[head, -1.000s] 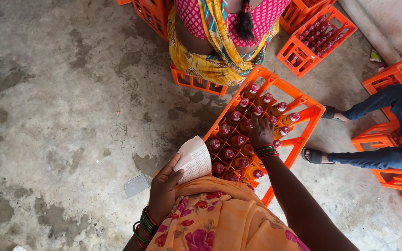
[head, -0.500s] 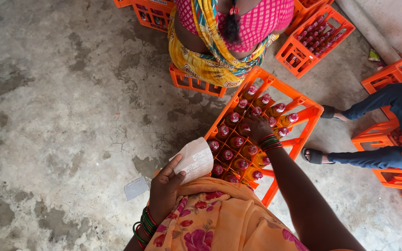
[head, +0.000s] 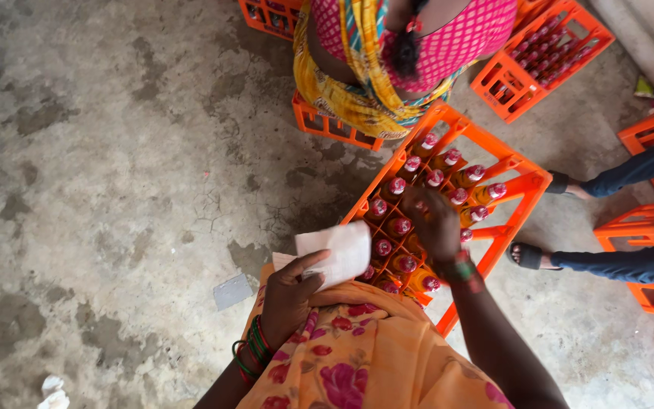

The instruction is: The person counts bottles in an orange crate while holding a paper list. They repeatedly touch bottle caps and occasionally adjust the crate's position.

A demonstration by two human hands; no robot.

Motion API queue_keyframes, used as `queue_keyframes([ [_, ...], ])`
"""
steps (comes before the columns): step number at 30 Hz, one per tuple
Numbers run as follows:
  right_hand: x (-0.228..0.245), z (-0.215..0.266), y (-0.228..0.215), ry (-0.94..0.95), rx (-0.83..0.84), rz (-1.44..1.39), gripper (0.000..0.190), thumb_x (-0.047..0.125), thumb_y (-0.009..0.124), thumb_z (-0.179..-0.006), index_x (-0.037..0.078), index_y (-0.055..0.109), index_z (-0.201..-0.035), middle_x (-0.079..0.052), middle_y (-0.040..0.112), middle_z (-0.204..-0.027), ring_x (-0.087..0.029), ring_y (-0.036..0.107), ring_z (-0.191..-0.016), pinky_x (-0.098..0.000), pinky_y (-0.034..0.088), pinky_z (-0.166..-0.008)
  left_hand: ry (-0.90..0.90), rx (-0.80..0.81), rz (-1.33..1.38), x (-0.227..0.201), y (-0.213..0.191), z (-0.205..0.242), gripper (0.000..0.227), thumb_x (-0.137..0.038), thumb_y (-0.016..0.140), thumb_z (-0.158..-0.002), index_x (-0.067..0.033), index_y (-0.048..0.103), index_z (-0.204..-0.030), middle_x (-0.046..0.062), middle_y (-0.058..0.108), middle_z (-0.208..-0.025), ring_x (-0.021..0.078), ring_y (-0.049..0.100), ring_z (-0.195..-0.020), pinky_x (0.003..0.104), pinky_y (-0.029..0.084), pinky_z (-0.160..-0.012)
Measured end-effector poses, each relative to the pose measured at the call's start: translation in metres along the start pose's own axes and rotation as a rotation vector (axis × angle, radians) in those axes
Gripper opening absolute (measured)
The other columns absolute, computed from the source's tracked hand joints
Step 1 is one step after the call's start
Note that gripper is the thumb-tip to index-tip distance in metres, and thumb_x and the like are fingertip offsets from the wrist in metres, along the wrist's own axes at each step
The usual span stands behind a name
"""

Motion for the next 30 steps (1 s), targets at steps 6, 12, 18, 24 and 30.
queue_keyframes([
  [6, 0.103, 0.046, 0.013, 0.187, 0.298, -0.963, 0.065, -0.004, 0.071, -0.092, 0.004, 0.043, -0.150, -0.007, 0.069, -0.118, -0.016, 0.066, -0.111, -0.0295, 0.056, -0.094, -0.107, 0.104, -0.138, -0.023, 0.018, -0.006, 0.046, -0.001, 0.063, -0.096, -0.0040, 0.069, -0.142, 0.013, 0.074, -0.117, 0.0154, 0.062, -0.095, 0.031, 0.054, -0.085],
  [12, 0.118, 0.056, 0.004, 0.135, 0.084, -0.446, 0.041, 0.008, 0.081, -0.091, 0.011, 0.067, -0.129, -0.006, 0.073, -0.110, -0.015, 0.068, -0.099, -0.0295, 0.058, -0.084, -0.068, 0.199, -0.358, -0.057, 0.036, -0.012, 0.042, -0.014, 0.057, -0.099, -0.0091, 0.060, -0.141, 0.006, 0.068, -0.139, 0.0129, 0.063, -0.124, 0.029, 0.049, -0.105],
  [18, 0.166, 0.056, -0.024, -0.410, -0.142, 0.068, 0.026, 0.011, 0.084, -0.075, 0.016, 0.079, -0.101, -0.012, 0.062, -0.126, -0.033, 0.059, -0.114, -0.0443, 0.050, -0.093, 0.009, 0.259, -0.279, -0.060, 0.041, -0.018, 0.043, -0.013, 0.053, -0.101, -0.0054, 0.057, -0.144, 0.010, 0.064, -0.144, 0.0179, 0.058, -0.134, 0.033, 0.043, -0.114],
  [24, 0.189, 0.054, -0.036, -0.468, -0.224, 0.157, 0.027, 0.011, 0.081, -0.075, 0.015, 0.080, -0.102, -0.009, 0.062, -0.124, -0.032, 0.058, -0.111, -0.0424, 0.050, -0.094, -0.263, 0.276, -0.053, -0.034, 0.032, -0.021, 0.047, -0.013, 0.055, -0.107, 0.0002, 0.061, -0.152, 0.026, 0.068, -0.130, 0.0226, 0.062, -0.107, 0.038, 0.045, -0.092],
  [30, 0.159, 0.074, -0.027, -0.607, -0.283, 0.160, 0.019, 0.011, 0.080, -0.082, 0.012, 0.077, -0.101, -0.009, 0.065, -0.116, -0.030, 0.061, -0.104, -0.0425, 0.049, -0.089, -0.352, 0.240, 0.366, -0.027, 0.039, -0.024, 0.050, -0.015, 0.053, -0.099, 0.0008, 0.051, -0.146, 0.015, 0.064, -0.138, 0.0192, 0.067, -0.118, 0.036, 0.055, -0.101],
])
Point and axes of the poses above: each hand's wrist, its own z-axis away from the middle knuckle, its own y-axis out of the palm, x = y × z, the point moved 3 cm from there along -z, towards the middle knuckle
